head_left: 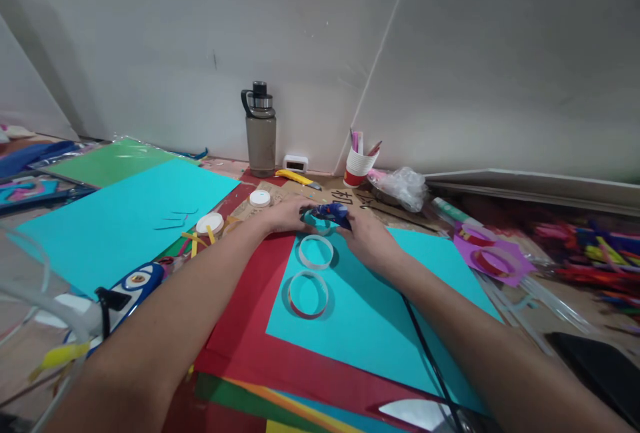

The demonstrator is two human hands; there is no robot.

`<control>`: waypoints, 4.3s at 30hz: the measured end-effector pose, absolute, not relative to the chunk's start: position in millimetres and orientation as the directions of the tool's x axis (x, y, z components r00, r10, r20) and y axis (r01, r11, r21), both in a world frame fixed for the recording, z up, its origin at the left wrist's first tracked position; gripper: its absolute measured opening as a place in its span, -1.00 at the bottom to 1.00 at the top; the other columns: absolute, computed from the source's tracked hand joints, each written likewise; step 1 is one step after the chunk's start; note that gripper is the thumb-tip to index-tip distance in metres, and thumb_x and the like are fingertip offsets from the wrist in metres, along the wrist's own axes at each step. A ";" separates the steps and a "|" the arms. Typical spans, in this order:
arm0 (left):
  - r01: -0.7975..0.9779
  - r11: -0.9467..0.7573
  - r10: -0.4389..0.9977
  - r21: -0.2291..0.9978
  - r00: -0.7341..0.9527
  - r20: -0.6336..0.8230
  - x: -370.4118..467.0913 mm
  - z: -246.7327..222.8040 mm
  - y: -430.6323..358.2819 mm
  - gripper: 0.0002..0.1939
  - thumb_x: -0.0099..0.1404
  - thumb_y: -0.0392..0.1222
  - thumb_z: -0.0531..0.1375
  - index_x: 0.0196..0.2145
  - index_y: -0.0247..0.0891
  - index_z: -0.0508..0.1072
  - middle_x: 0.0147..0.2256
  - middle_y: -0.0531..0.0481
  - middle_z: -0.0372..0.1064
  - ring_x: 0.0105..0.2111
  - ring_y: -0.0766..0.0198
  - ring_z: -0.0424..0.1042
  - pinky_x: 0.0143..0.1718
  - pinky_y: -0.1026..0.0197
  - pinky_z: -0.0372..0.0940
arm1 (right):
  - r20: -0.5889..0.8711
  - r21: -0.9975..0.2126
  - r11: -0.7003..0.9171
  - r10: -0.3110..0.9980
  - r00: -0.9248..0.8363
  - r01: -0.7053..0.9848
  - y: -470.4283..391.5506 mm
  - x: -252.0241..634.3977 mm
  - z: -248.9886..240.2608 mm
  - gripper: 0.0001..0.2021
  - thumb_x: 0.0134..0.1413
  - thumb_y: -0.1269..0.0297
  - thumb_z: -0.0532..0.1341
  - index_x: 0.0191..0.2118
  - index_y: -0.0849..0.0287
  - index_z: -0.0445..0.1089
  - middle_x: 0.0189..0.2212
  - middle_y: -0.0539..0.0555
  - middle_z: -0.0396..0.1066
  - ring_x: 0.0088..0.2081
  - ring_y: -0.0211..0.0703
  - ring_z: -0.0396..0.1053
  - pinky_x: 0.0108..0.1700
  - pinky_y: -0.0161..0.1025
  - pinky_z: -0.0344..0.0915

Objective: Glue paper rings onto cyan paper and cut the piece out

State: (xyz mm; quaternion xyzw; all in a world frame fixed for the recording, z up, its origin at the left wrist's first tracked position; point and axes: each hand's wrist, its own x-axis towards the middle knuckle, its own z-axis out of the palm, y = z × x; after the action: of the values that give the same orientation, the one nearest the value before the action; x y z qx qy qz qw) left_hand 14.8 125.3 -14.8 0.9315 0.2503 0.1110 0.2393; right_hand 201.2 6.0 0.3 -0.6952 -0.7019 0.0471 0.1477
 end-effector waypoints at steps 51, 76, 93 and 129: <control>0.490 -0.744 0.567 0.454 0.822 0.043 14.5 -11.5 119.1 -0.33 0.10 0.09 0.28 0.15 -0.12 0.32 0.13 -0.07 0.29 0.12 0.07 0.24 0.13 0.11 0.13 | 0.188 -0.116 0.007 0.982 0.015 0.993 -7.2 211.4 1.4 -0.77 0.18 0.35 0.13 -0.04 0.23 0.31 -0.13 0.24 0.44 -0.07 0.02 0.36 -0.14 -0.21 0.17; 0.462 -0.733 0.554 0.500 0.831 0.045 16.5 -13.8 121.7 -0.33 0.09 0.05 0.29 0.13 -0.18 0.33 0.08 -0.07 0.36 0.04 0.11 0.32 0.03 0.21 0.21 | 0.165 -0.169 -0.006 0.986 0.034 0.986 -1.1 198.7 -0.3 -0.68 0.18 0.31 0.14 0.04 0.27 0.28 -0.10 0.28 0.44 -0.07 0.10 0.38 -0.14 -0.16 0.21; 0.490 -0.728 0.570 0.480 0.821 0.027 13.4 -7.5 117.3 -0.30 0.10 0.10 0.27 0.16 -0.20 0.30 0.12 -0.12 0.28 0.08 0.09 0.27 0.10 0.14 0.16 | 0.171 -0.133 -0.043 0.983 0.065 0.990 -8.9 205.8 2.8 -0.70 0.19 0.32 0.12 0.01 0.29 0.29 -0.08 0.29 0.43 -0.07 0.07 0.37 -0.12 -0.17 0.21; 0.481 -0.736 0.561 0.476 0.827 0.031 14.9 -8.5 115.8 -0.37 0.12 0.05 0.26 0.13 -0.17 0.34 0.09 -0.09 0.32 0.04 0.10 0.31 0.05 0.17 0.19 | 0.198 -0.083 0.001 0.980 0.016 0.997 -7.7 203.9 0.2 -0.71 0.19 0.34 0.11 0.02 0.25 0.27 -0.09 0.27 0.43 -0.06 0.07 0.36 -0.16 -0.17 0.19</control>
State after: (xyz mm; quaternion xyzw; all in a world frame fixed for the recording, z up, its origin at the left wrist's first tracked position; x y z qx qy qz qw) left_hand 14.9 115.8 -8.5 0.9276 0.2810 0.0867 0.2302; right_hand 203.9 -7.7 0.2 -0.7057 -0.7002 -0.0414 0.0997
